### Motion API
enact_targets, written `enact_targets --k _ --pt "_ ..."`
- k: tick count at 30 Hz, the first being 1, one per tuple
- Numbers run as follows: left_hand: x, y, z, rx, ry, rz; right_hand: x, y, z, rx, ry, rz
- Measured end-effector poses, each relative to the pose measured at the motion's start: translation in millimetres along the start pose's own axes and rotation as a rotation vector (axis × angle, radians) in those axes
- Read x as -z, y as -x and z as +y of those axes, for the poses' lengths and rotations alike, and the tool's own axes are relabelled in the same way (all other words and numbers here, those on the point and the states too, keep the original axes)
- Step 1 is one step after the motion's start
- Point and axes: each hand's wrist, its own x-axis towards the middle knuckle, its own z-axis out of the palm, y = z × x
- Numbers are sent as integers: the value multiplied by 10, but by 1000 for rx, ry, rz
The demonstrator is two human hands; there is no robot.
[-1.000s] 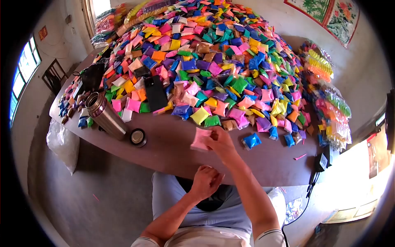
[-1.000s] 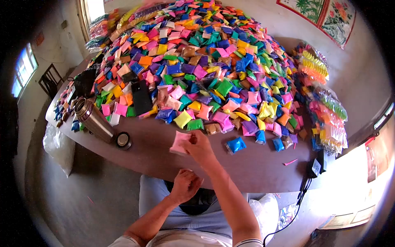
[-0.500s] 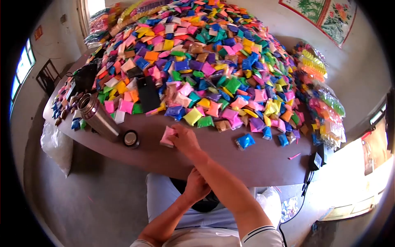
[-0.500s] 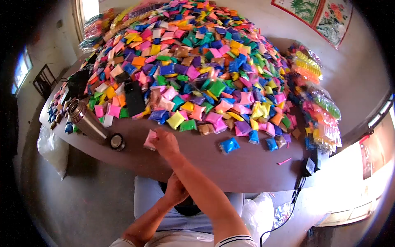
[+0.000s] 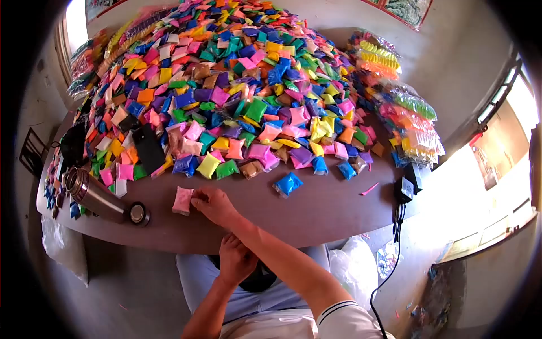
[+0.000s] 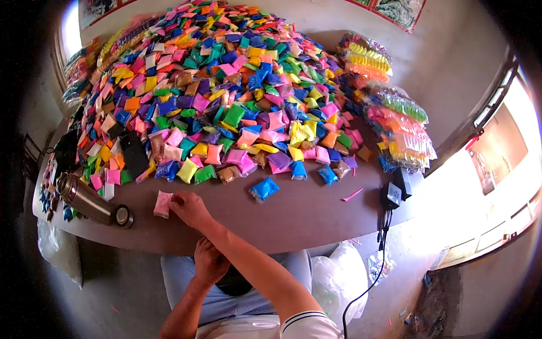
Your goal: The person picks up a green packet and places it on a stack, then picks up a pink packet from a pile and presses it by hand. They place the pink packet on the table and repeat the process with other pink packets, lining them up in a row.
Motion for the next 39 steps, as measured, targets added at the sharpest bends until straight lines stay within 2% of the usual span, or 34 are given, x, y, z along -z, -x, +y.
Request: enact_targets --k 2,3,5,7,9,12,14,15,17,21,23,24,27,31,32,33,35,37,39 --pt "-2 3 5 15 -20 -30 105 69 -171 34 208 -25" --pt "4 -4 26 43 -42 -43 161 71 -165 35 207 -19" --pt "-13 -1 25 71 -64 -54 300 75 -195 250 340 297" --pt "-52 26 -3 42 -47 22 681 22 -350 -10 392 268" --pt "-68 23 1 36 -44 41 954 -202 -80 234 446 585" --pt "-82 6 9 26 -50 56 1406 -255 -172 263 566 562" --pt "-81 5 9 33 -62 52 1590 -285 -139 357 676 710" --pt "-81 9 9 25 -60 55 1689 -297 -134 356 675 710" --pt "-85 18 8 21 -59 59 1896 -323 -150 362 764 839" --pt "-95 20 2 6 -58 66 2313 -412 -61 243 713 774" --pt "-91 -1 6 4 -61 71 2419 -465 -66 155 791 706" --pt "-76 -6 19 11 -64 63 2461 -488 -59 163 902 654" --pt "-64 5 31 38 -64 37 2483 -556 -48 127 971 578" --pt "-47 -14 52 31 -68 54 2505 -671 64 29 1020 586" --pt "-47 3 44 44 -81 57 2476 -648 67 140 1059 643" --pt "-55 17 26 43 -66 52 2492 -622 47 118 1087 620" --pt "-63 16 6 47 -59 53 2532 -593 21 214 1073 702" --pt "-66 21 7 39 -50 59 2521 -453 -133 225 1101 741" --pt "-74 34 3 34 -41 71 2365 -236 -339 307 1007 844"
